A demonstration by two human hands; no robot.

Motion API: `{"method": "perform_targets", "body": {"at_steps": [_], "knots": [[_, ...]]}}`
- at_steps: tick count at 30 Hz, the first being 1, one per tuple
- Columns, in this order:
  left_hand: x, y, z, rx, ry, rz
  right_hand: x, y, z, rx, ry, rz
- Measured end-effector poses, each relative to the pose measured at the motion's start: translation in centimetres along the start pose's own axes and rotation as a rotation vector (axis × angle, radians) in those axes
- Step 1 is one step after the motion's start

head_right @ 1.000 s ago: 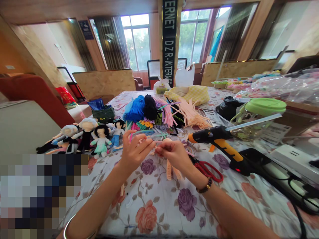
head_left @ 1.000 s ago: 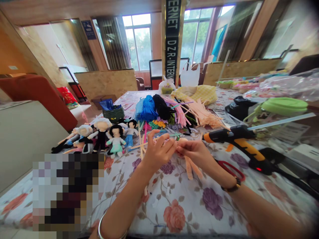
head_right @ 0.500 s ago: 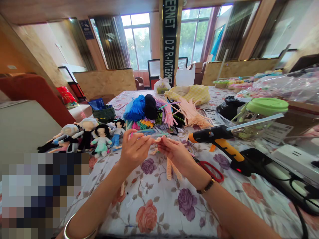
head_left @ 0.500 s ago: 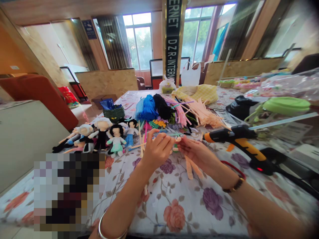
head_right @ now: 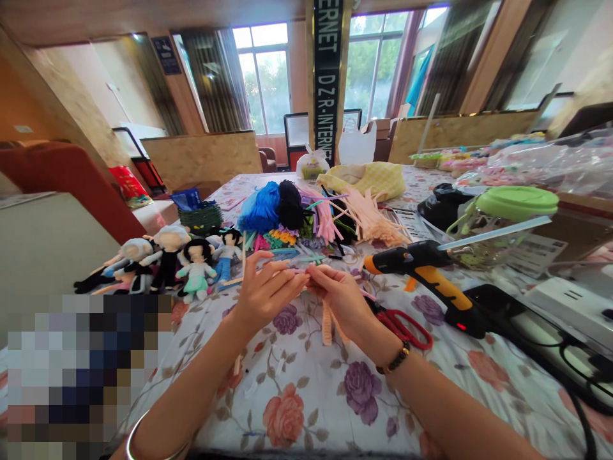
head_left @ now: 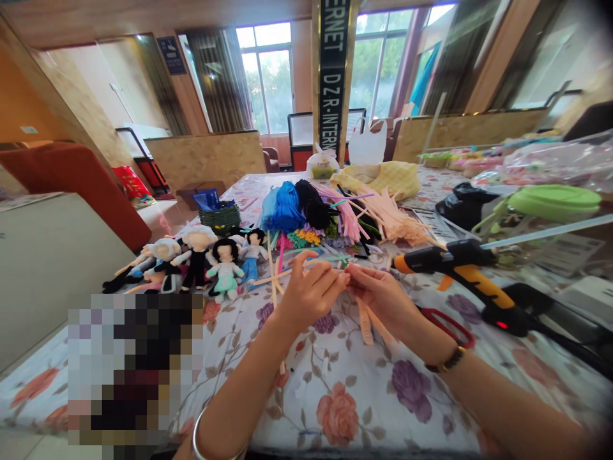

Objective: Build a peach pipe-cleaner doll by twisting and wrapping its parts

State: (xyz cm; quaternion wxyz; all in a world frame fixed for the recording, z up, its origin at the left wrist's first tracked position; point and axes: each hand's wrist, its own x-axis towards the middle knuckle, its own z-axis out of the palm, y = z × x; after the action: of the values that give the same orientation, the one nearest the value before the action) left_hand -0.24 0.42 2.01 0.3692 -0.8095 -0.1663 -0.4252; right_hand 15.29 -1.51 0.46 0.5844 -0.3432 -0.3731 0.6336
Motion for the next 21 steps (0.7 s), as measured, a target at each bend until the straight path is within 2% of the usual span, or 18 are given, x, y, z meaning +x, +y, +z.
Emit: {"method": "perform_targets", "body": {"at_steps": [4, 7, 11, 17, 19, 21], "knots": [[-0.1, -0.1, 0.1, 0.003, -0.01, -0.051, 0.3, 0.1, -0.4, 0.007, 0.032, 0.003], [-0.1, -0.3, 0.2, 0.019, 0.007, -0.116, 0.4, 0.2, -0.8, -0.059, 0.004, -0.002], [-0.1, -0.4, 0.3, 0.032, 0.033, -0.174, 0.3, -0.1, -1.1, -0.311, -0.078, -0.046], [-0.1, -0.4, 0.2, 0.025, -0.016, -0.092, 0.5, -1.0, -1.8, -0.805, -0.204, -0.25], [-0.1, -0.5, 0.2, 0.022, -0.028, -0.086, 0.7, -1.1, -1.8, -0.86, -0.205, -0.309], [-0.2, -0.6, 0.2, 0.021, -0.023, -0.12, 0.7, -1.2, -1.7, -0.798, -0.177, -0.289]]}}
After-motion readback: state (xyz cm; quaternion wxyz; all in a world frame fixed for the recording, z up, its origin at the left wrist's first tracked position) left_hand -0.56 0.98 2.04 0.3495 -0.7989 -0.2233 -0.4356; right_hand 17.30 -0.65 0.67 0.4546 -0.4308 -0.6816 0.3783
